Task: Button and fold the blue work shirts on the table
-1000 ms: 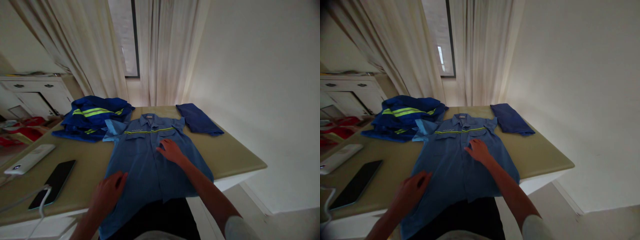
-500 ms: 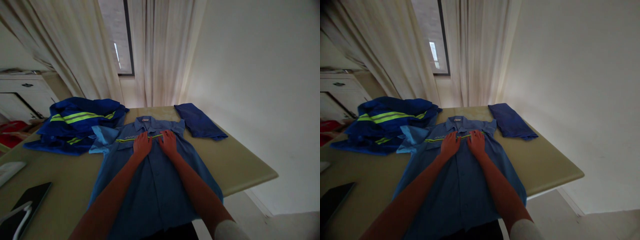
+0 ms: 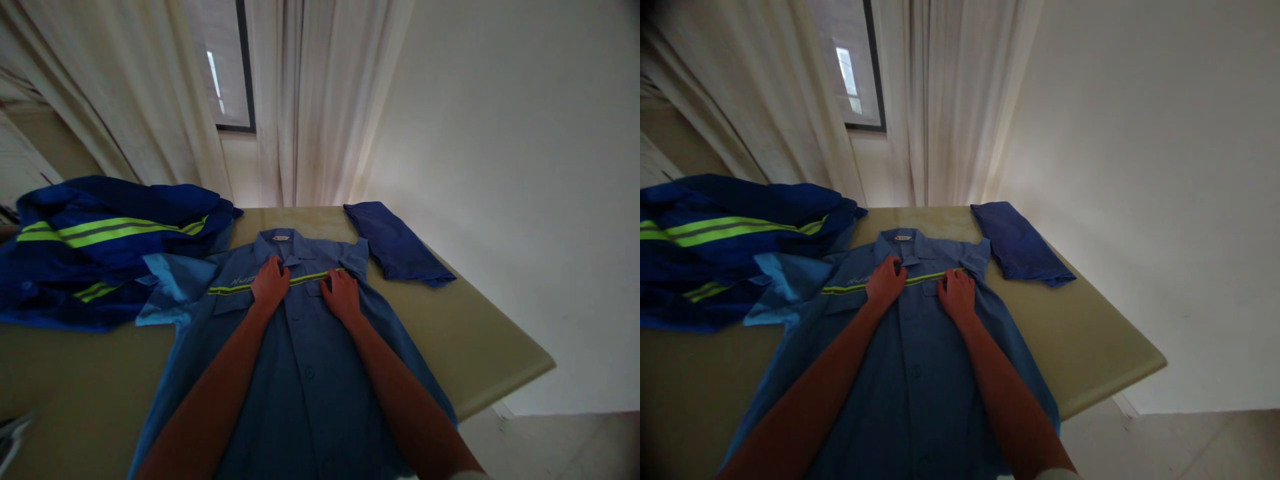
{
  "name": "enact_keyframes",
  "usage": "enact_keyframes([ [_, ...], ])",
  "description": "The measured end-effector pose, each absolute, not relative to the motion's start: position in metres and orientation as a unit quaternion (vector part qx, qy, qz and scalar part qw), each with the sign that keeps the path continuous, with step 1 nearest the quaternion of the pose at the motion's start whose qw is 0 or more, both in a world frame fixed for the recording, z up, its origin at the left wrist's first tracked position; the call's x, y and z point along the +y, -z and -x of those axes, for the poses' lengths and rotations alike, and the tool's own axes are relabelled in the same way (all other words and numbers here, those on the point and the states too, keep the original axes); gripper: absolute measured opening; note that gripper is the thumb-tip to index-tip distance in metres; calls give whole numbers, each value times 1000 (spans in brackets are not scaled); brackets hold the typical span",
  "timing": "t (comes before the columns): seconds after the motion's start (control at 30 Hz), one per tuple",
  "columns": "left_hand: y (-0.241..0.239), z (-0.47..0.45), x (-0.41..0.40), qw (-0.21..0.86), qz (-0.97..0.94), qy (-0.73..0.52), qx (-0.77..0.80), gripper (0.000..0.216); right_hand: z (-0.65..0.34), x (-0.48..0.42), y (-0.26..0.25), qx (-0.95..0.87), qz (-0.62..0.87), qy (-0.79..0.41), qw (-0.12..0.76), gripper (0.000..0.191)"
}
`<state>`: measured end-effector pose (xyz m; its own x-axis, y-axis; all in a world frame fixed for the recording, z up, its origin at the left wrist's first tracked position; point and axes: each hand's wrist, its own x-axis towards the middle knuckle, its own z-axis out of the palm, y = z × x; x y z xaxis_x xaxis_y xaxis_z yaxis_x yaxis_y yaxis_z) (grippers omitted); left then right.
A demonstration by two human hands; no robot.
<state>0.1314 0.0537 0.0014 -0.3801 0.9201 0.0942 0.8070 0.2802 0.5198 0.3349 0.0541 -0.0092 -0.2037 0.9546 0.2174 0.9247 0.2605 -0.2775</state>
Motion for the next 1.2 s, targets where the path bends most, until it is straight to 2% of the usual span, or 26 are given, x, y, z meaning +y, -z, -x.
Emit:
enact_keyframes([
  [0.13, 4, -121, 59, 120, -566, -275, 768, 24, -336, 53, 8, -771, 611, -44, 174, 18],
  [0.3, 4, -113, 64, 188, -562, -316, 741, 42, -336, 53, 8, -769, 612, -51, 178, 17],
  [0.37, 4, -113, 64, 188, -567, -337, 728, 40, -336, 54, 10, -768, 612, -53, 184, 17],
  [0.5, 7, -115, 62, 154, -570, -326, 738, 27, -337, 55, 10, -768, 603, -67, 204, 18],
  [0.6, 8, -119, 59, 91, -581, -309, 747, 31, -348, 60, 7, -749, 616, -41, 242, 22],
  [0.73, 10, -123, 55, 12, -671, -285, 685, 33, -377, 71, 5, -698, 665, 7, 267, 28],
  [0.87, 13, -124, 56, 19, -706, -241, 665, 30, -406, 86, 13, -672, 700, -31, 238, 44],
  [0.93, 14, -123, 57, 33, -701, -237, 672, 30, -415, 94, 19, -666, 701, -46, 251, 49],
  [1.03, 14, -122, 58, 38, -698, -239, 674, 33, -424, 106, 26, -650, 682, -64, 328, 50],
  [1.2, 16, -122, 59, 36, -690, -240, 682, 34, -444, 125, 33, -463, 691, -82, 548, 43],
])
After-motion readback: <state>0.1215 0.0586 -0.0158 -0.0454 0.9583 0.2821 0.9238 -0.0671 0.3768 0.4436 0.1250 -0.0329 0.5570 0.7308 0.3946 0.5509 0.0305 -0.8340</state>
